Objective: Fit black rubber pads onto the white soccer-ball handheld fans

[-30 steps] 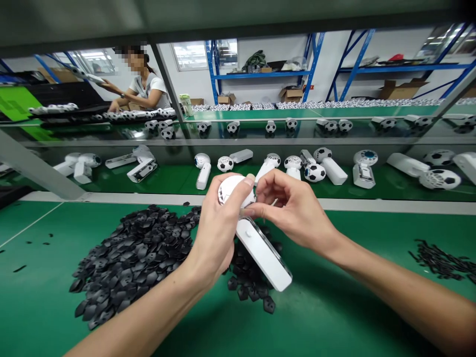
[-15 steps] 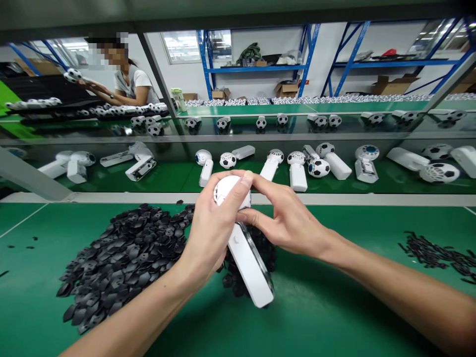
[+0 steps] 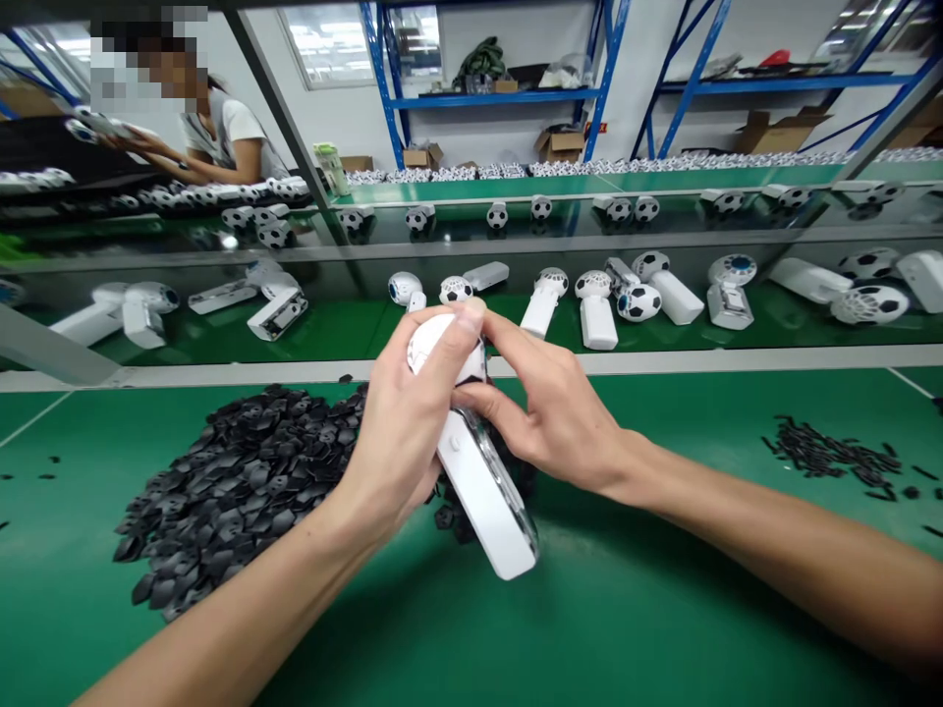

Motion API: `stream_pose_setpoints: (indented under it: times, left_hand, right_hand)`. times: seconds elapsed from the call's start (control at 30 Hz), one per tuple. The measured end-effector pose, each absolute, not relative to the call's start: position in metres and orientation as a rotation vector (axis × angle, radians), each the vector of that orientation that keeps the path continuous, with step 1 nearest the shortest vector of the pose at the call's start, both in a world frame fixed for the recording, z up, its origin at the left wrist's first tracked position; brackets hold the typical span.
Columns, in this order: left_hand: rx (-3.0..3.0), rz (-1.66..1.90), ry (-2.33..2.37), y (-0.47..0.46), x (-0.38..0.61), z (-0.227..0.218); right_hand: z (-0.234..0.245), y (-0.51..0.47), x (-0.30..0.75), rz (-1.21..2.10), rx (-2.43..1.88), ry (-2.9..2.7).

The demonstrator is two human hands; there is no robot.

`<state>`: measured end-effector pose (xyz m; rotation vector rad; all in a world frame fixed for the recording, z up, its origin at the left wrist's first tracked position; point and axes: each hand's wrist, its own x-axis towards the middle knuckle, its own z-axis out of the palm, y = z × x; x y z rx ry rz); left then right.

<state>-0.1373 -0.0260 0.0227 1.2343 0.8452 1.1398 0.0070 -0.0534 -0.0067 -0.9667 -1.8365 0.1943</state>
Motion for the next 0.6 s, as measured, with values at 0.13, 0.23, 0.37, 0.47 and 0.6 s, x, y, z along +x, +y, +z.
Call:
stream_pose_setpoints:
  times: [0.13, 0.23, 0.37, 0.47, 0.6]
  left_hand:
    - [1.165, 1.119, 0.835, -0.023, -0.135, 0.029]
    - [1.206, 1.164, 0.774, -0.008, -0.139, 0.039]
    - [1.427, 1.526, 0.774, 0.028, -0.155, 0.042]
    - [1.548, 1.633, 0.915, 0.051, -0.164, 0.028]
    - [1.633, 1.571, 1.064, 0.061, -0.166, 0.011]
  right_hand:
    - [0.000, -0.047, 0.008, 0.180, -1.011, -1.883]
    - [0.014, -0.043, 0.022, 0.254, -1.096, -1.827]
    - [0.014, -0.053, 0.055, 0.372, -1.456, -1.914]
    - [-0.002, -0.068, 0.075, 0.642, -1.740, -2.126]
    - [-0.021, -0.077, 0.077, 0.798, -1.786, -2.082]
